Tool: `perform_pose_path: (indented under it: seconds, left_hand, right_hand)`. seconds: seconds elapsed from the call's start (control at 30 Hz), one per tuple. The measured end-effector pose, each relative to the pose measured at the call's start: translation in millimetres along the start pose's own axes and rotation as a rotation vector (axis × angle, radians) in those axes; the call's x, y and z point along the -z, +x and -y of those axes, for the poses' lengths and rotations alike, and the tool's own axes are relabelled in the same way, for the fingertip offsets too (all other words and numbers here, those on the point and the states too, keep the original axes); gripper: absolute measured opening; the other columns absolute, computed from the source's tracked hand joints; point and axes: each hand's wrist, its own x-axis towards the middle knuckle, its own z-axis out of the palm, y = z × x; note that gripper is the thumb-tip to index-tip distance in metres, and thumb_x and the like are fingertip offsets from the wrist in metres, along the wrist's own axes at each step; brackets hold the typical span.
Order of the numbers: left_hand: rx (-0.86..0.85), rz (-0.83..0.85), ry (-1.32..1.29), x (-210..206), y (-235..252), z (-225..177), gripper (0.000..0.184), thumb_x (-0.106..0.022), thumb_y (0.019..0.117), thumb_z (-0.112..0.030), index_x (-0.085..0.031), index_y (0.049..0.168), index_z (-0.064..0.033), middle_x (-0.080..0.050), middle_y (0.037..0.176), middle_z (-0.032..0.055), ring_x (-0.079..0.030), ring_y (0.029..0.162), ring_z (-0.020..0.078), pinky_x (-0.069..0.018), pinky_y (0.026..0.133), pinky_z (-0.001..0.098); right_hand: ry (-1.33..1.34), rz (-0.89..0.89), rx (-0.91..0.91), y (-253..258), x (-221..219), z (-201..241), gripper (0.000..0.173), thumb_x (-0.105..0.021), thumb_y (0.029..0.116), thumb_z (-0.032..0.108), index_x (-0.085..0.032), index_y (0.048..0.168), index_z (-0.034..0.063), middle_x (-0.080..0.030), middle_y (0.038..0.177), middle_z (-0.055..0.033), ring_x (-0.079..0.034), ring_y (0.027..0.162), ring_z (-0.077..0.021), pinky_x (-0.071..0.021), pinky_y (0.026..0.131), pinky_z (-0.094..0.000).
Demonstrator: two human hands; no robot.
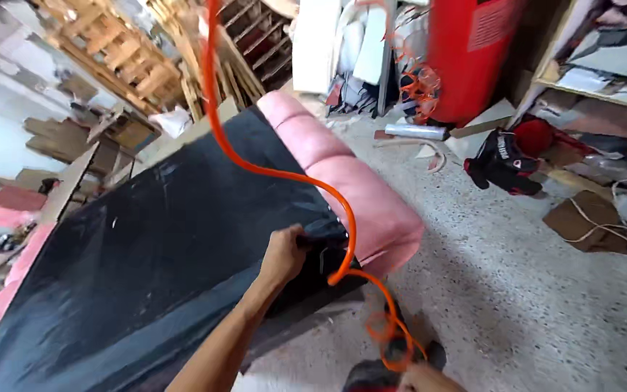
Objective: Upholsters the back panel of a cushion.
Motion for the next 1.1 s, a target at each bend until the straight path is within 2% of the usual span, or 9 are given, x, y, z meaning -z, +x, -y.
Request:
perform_pose_path:
  seconds: [0.1, 0.2, 0.37, 0.53, 0.73, 0.83, 0.93, 1.0, 1.1]
  left_hand:
    - [0.028, -0.014, -0.184, 0, 11, 8, 0.021, -0.088, 0.0801, -0.025, -0.074, 0.091, -0.0132, -0.070, 0.077, 0.0028, -0.068, 0.071, 0.0187, -0.0574, 0.066, 0.0480]
    - [-0.017, 0.040, -0.252, 9, 20, 2, 0.027, -0.093, 0.0747, -0.034, -0.076, 0.089, -0.0185, -0.073, 0.076, -0.0035, -0.069, 0.069, 0.0110, -0.0597, 0.065, 0.0410]
    - [-0.096, -0.052, -0.228, 16, 8, -9, 0.018, -0.089, 0.0797, -0.031, -0.076, 0.082, -0.0195, -0.071, 0.072, -0.0072, -0.067, 0.064, 0.0060, -0.0587, 0.061, 0.0346]
    - [-0.147, -0.063, -0.135, 18, -7, -21, 0.009, -0.084, 0.0843, -0.017, -0.078, 0.089, -0.0204, -0.074, 0.084, -0.0089, -0.071, 0.079, 0.0044, -0.0619, 0.073, 0.0334]
    - [-0.192, -0.221, -0.152, -3, -27, -14, 0.016, -0.086, 0.0819, -0.020, -0.080, 0.096, -0.0199, -0.076, 0.091, -0.0084, -0.072, 0.087, 0.0030, -0.0623, 0.081, 0.0289]
    - [-0.185, -0.316, -0.170, -16, -42, -20, 0.011, -0.084, 0.0835, -0.020, -0.081, 0.094, -0.0206, -0.075, 0.089, -0.0085, -0.071, 0.085, 0.0015, -0.0622, 0.077, 0.0248]
    - [-0.193, -0.433, -0.088, -26, -56, -25, 0.010, -0.076, 0.0909, -0.022, -0.082, 0.098, -0.0185, -0.076, 0.088, -0.0039, -0.072, 0.083, 0.0067, -0.0607, 0.074, 0.0268]
    - [-0.218, -0.468, -0.017, -32, -60, -27, 0.012, -0.072, 0.0924, -0.018, -0.081, 0.100, -0.0155, -0.076, 0.089, -0.0001, -0.073, 0.085, 0.0134, -0.0616, 0.076, 0.0333]
    - [-0.297, -0.516, 0.007, -48, -76, -37, 0.012, -0.069, 0.0946, -0.015, -0.081, 0.098, -0.0141, -0.077, 0.091, -0.0002, -0.072, 0.088, 0.0163, -0.0572, 0.092, 0.0386]
  right_hand:
    - [-0.137, -0.451, 0.401, -35, 52, 143, 0.031, -0.060, 0.1027, 0.026, -0.072, 0.125, 0.0068, -0.068, 0.135, -0.0101, -0.061, 0.131, -0.0257, -0.0494, 0.111, -0.0453]
    - [-0.359, -0.812, 0.394, 18, 80, 222, 0.055, -0.052, 0.1040, 0.039, -0.061, 0.138, -0.0023, -0.054, 0.151, -0.0191, -0.044, 0.147, -0.0336, -0.0343, 0.123, -0.0494]
    - [-0.508, -0.491, 0.086, 90, 119, 237, 0.080, -0.030, 0.1063, 0.060, -0.052, 0.144, -0.0061, -0.049, 0.152, -0.0278, -0.042, 0.146, -0.0421, -0.0277, 0.122, -0.0598]
    - [-0.428, -0.435, 0.237, 91, 132, 251, 0.036, -0.051, 0.1035, 0.031, -0.069, 0.122, 0.0053, -0.069, 0.124, -0.0190, -0.063, 0.121, -0.0367, -0.0496, 0.101, -0.0578]
    - [-0.490, -0.599, 0.170, 42, 104, 227, 0.087, -0.049, 0.0985, 0.062, -0.047, 0.149, -0.0088, -0.044, 0.157, -0.0263, -0.036, 0.150, -0.0409, -0.0249, 0.125, -0.0584]
    - [-0.460, -0.601, 0.303, 72, 127, 203, 0.064, -0.069, 0.0887, 0.045, -0.061, 0.135, 0.0007, -0.059, 0.143, -0.0187, -0.048, 0.142, -0.0352, -0.0307, 0.123, -0.0534]
    - [-0.412, -0.358, 0.342, 40, 151, 207, 0.066, -0.062, 0.0979, 0.044, -0.051, 0.147, 0.0012, -0.046, 0.157, -0.0184, -0.032, 0.153, -0.0329, -0.0185, 0.128, -0.0507]
    - [-0.304, -0.524, 0.376, 8, 150, 197, 0.051, -0.055, 0.1026, 0.042, -0.064, 0.135, 0.0036, -0.060, 0.145, -0.0135, -0.052, 0.142, -0.0247, -0.0403, 0.120, -0.0426]
    - [0.000, -0.866, 0.234, 3, 157, 182, 0.034, -0.057, 0.1030, 0.035, -0.076, 0.090, 0.0102, -0.072, 0.082, -0.0012, -0.070, 0.076, -0.0123, -0.0611, 0.070, -0.0361]
